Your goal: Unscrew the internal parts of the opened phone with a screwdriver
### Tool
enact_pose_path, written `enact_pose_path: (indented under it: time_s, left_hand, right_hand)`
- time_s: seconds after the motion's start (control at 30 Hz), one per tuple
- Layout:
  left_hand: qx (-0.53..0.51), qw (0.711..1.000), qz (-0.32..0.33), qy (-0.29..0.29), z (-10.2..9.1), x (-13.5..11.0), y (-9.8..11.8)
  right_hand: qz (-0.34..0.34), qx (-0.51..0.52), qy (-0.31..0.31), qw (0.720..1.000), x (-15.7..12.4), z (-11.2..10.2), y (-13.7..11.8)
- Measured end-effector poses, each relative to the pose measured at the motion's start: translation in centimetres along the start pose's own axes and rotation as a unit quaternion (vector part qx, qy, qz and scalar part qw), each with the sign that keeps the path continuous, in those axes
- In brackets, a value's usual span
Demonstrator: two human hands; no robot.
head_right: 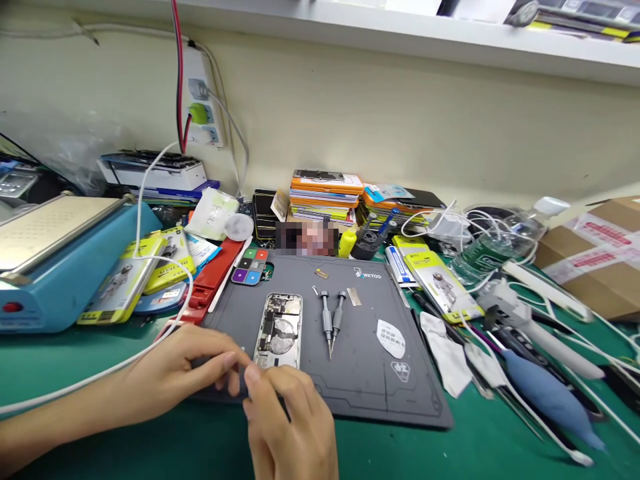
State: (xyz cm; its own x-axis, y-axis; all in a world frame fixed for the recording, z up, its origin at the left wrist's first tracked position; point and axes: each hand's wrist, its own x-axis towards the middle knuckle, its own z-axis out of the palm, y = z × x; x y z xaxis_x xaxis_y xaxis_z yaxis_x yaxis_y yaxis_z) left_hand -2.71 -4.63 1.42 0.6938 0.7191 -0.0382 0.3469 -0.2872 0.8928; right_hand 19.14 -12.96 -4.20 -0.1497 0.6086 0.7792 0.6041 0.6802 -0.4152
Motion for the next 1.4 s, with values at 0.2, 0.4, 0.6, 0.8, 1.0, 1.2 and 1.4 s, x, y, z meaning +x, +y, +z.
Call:
enact_pose_path:
  time_s: [0.2, 0.4, 0.6, 0.8, 1.0, 1.2, 1.4]
  left_hand:
    - [0.013, 0.998, -0.06, -0.001, 0.7, -0.5, -0.9]
    - [-0.015, 0.994, -0.104, -0.017, 0.9, -0.5, -0.4]
    - [-0.138, 0.982, -0.129, -0.02, 0.4, -0.2, -0.1]
    - [-0.205, 0.972, -0.11, 0.0, 0.6, 0.3, -0.2]
    - [-0.172, 0.983, -0.066, 0.017, 0.4, 0.1, -0.4]
    - [-0.145, 0.989, -0.029, -0.002, 0.2, -0.1, -0.6]
    - [-0.096, 0.995, 0.012, -0.03, 0.3, -0.3, -0.8]
  right_hand:
    - [0.03, -0.051, 0.035, 0.998, -0.4, 0.8, -0.5]
    - [0.017, -0.046, 0.047, 0.998, -0.7, 1.0, -0.2]
    - [0.006, -0.046, 0.051, 0.998, -1.1, 1.5, 0.8]
    - [0.146, 0.038, 0.1, 0.983, -0.8, 0.7, -1.4]
    - [0.349, 0.262, 0.18, 0.882, 1.5, -1.5, -2.0]
    - [0.354, 0.264, 0.175, 0.88, 1.1, -0.5, -1.9]
    - [0.365, 0.273, 0.153, 0.877, 1.1, 0.2, -2.1]
